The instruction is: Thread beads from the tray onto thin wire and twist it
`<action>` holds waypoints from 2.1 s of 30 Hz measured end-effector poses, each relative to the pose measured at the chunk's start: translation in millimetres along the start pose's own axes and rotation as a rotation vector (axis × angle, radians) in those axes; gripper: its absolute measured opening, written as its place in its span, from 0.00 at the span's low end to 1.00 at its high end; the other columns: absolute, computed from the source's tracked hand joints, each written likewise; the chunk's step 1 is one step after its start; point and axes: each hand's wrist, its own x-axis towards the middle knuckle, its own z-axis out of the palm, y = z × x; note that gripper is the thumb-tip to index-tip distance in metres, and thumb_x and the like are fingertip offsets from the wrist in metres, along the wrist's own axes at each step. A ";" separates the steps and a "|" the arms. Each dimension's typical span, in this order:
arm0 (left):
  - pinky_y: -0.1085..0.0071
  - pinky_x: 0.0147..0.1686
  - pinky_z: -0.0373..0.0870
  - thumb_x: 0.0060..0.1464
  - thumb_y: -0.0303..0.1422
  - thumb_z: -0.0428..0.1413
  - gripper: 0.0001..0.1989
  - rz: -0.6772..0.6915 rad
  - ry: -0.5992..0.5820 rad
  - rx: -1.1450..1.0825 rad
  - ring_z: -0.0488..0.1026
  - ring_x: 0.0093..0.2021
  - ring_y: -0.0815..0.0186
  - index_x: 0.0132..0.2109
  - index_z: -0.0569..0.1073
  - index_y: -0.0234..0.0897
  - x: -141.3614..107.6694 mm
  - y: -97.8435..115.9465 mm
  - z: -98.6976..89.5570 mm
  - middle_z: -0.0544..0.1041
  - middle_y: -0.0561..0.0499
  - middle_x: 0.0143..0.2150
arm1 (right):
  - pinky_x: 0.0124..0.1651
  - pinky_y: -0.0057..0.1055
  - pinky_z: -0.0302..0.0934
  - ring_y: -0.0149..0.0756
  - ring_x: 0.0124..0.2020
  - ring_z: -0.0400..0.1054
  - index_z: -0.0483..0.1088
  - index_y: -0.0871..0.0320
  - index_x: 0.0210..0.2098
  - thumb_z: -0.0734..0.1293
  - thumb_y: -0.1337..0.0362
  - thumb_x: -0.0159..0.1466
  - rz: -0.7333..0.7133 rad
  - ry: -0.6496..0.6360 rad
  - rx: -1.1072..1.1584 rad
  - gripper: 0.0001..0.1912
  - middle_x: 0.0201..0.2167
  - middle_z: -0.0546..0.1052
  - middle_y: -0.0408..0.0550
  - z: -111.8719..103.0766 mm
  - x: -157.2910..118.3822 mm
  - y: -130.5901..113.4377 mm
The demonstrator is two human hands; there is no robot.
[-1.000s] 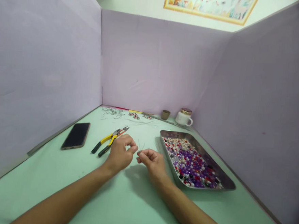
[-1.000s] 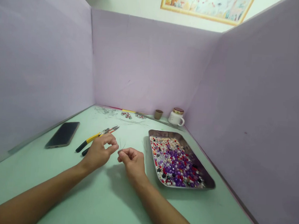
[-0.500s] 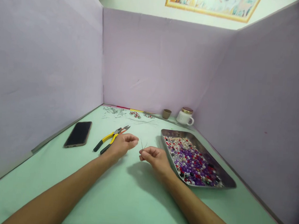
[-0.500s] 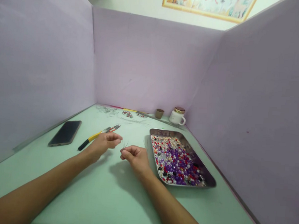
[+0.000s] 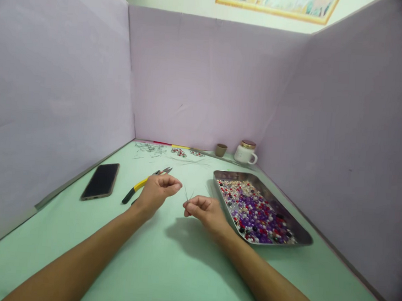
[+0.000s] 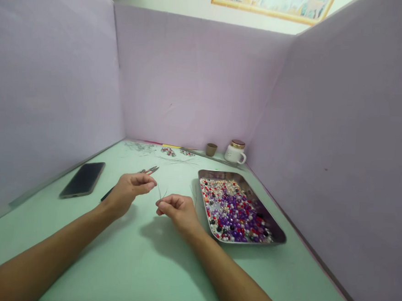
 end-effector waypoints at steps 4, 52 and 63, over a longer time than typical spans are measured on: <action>0.73 0.29 0.58 0.42 0.34 0.55 0.09 -0.019 -0.028 0.069 0.62 0.25 0.71 0.23 0.71 0.33 -3.1 3.9 0.9 0.69 0.53 0.21 | 0.33 0.29 0.58 0.31 0.25 0.65 0.70 0.60 0.21 0.66 0.63 0.49 -0.103 0.123 -0.196 0.06 0.20 0.73 0.44 0.5 -1.2 -0.3; 0.70 0.25 0.63 0.36 0.34 0.60 0.09 -0.158 -0.650 -0.398 0.67 0.25 0.67 0.25 0.73 0.32 0.2 -10.1 -5.9 0.70 0.48 0.28 | 0.36 0.32 0.59 0.27 0.22 0.63 0.71 0.61 0.21 0.69 0.61 0.47 0.095 -0.319 0.275 0.09 0.17 0.71 0.41 5.0 -5.0 8.5; 0.73 0.27 0.60 0.41 0.28 0.53 0.04 -0.035 -0.194 -0.133 0.66 0.23 0.71 0.23 0.66 0.33 -4.3 -11.7 16.2 0.69 0.54 0.19 | 0.28 0.29 0.58 0.30 0.20 0.63 0.72 0.61 0.19 0.69 0.64 0.45 -0.046 0.243 0.017 0.05 0.15 0.71 0.44 11.7 -2.5 -0.5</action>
